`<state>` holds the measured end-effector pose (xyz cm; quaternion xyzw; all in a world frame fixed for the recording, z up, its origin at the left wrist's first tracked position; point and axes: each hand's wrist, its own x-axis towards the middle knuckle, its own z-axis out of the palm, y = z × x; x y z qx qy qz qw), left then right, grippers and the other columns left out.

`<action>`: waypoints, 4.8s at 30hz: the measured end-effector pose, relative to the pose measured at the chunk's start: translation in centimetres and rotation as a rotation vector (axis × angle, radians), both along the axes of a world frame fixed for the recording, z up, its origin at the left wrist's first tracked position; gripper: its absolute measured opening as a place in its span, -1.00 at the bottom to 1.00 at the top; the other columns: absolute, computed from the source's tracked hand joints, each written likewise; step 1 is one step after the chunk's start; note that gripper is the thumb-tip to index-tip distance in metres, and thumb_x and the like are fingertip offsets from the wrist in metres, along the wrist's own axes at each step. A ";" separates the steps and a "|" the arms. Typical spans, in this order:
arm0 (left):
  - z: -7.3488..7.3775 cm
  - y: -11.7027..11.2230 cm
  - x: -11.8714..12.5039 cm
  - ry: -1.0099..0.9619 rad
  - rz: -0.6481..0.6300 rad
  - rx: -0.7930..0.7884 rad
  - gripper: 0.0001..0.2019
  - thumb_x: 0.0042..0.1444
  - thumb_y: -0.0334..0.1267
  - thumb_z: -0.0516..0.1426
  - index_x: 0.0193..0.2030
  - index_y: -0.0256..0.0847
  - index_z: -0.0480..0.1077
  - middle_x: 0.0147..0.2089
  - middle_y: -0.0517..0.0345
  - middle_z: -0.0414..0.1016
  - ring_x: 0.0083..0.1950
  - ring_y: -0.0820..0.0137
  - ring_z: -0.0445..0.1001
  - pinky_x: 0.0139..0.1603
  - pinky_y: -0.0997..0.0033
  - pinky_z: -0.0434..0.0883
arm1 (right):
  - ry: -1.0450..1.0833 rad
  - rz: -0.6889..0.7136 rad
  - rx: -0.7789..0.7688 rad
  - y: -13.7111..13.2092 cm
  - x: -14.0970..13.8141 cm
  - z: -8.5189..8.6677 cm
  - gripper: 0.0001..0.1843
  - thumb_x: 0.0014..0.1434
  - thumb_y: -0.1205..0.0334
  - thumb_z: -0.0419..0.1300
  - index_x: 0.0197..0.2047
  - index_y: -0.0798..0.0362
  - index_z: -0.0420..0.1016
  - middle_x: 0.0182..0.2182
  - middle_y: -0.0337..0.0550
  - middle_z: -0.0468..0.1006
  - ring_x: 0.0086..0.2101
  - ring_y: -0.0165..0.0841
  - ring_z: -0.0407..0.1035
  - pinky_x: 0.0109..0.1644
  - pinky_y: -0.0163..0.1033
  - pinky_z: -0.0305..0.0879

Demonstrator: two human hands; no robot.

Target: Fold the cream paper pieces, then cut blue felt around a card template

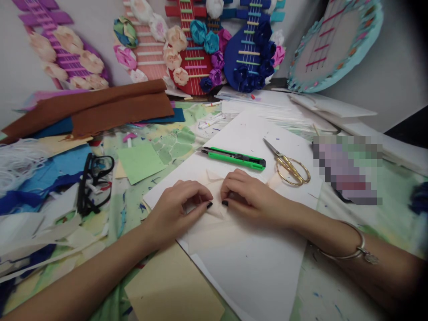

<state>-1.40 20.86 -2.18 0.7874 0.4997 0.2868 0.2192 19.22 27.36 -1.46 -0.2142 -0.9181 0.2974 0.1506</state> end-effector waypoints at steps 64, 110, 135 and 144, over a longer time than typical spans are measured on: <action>-0.7 -0.1 -0.2 0.106 -0.125 0.191 -0.75 0.19 -0.41 0.07 -0.15 -0.05 0.54 -0.31 0.14 0.37 -0.26 0.42 0.31 -0.24 0.39 0.23 | 0.258 -0.056 0.137 -0.7 0.2 -0.7 -0.85 0.05 0.48 0.07 -0.32 0.13 0.43 -0.37 -0.13 0.31 -0.33 -0.38 0.21 -0.27 -0.26 0.18; -0.3 0.1 -0.4 0.056 -0.065 0.044 -0.88 0.14 -0.39 0.10 -0.18 -0.19 0.40 -0.36 0.19 0.43 -0.28 0.42 0.36 -0.21 0.41 0.29 | 0.218 0.152 0.220 -0.4 1.0 -0.8 -0.76 0.11 0.48 0.08 -0.27 0.06 0.53 -0.30 -0.10 0.53 -0.22 -0.31 0.28 -0.10 -0.09 0.23; -0.1 0.0 -0.1 0.061 -0.094 0.061 -0.89 0.15 -0.45 0.06 -0.31 -0.20 0.36 -0.34 0.18 0.39 -0.25 0.41 0.31 -0.20 0.38 0.25 | 0.164 0.134 0.264 -0.6 0.7 -1.1 -0.70 0.16 0.44 0.08 -0.10 0.06 0.55 -0.28 -0.05 0.50 -0.24 -0.29 0.25 -0.14 -0.09 0.19; 0.0 -1.5 -0.2 0.256 -0.308 0.346 -0.86 0.17 -0.48 0.06 -0.16 -0.30 0.40 -0.24 0.00 0.45 -0.15 0.28 0.32 -0.10 0.21 0.29 | 0.172 0.121 0.287 -0.6 0.3 -1.3 -0.75 0.22 0.36 0.07 -0.19 0.07 0.59 -0.30 -0.03 0.49 -0.25 -0.29 0.23 -0.18 -0.12 0.16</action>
